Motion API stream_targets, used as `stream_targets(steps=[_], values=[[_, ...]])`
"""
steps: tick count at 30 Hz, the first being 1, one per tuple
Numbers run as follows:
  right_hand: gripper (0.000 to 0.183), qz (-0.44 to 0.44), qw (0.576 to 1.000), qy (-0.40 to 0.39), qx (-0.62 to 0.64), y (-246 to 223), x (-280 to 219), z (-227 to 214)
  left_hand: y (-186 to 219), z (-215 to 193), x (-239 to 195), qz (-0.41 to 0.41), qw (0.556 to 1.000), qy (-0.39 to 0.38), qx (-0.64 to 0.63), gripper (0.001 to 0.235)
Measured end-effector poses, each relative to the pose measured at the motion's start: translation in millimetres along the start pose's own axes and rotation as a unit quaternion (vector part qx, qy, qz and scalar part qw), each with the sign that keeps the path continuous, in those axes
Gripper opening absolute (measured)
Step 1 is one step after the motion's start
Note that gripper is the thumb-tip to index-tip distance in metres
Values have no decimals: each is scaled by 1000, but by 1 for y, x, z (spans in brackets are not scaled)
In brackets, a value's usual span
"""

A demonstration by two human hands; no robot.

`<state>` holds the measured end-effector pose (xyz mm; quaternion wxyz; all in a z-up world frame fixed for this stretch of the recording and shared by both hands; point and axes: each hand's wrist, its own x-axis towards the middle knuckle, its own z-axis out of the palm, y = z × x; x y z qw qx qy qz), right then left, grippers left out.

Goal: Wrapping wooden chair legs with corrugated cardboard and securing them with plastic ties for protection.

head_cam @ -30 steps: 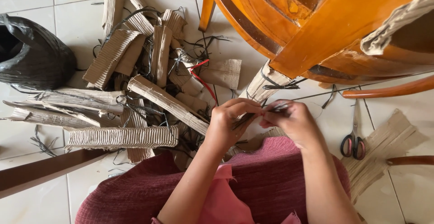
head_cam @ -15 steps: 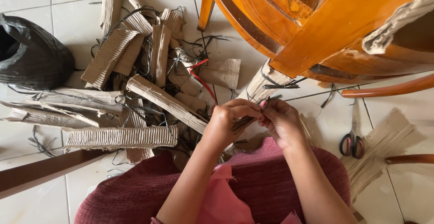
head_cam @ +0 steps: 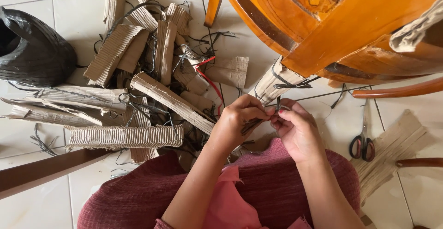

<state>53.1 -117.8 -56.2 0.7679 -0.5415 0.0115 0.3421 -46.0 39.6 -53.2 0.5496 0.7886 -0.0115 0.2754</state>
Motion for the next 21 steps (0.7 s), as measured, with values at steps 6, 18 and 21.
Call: stream_targets(steps=[6, 18, 21], values=[[34, -78, 995, -15, -62, 15, -2, -7, 0, 1, 1, -2, 1000, 3, 0, 6], [11, -129, 982, 28, -135, 20, -1, -21, -2, 2, 2, -10, 998, 30, 48, 12], [6, -264, 900, -1, -346, -7, -26, 0, -5, -3, 4, -31, 998, 40, 29, 13]])
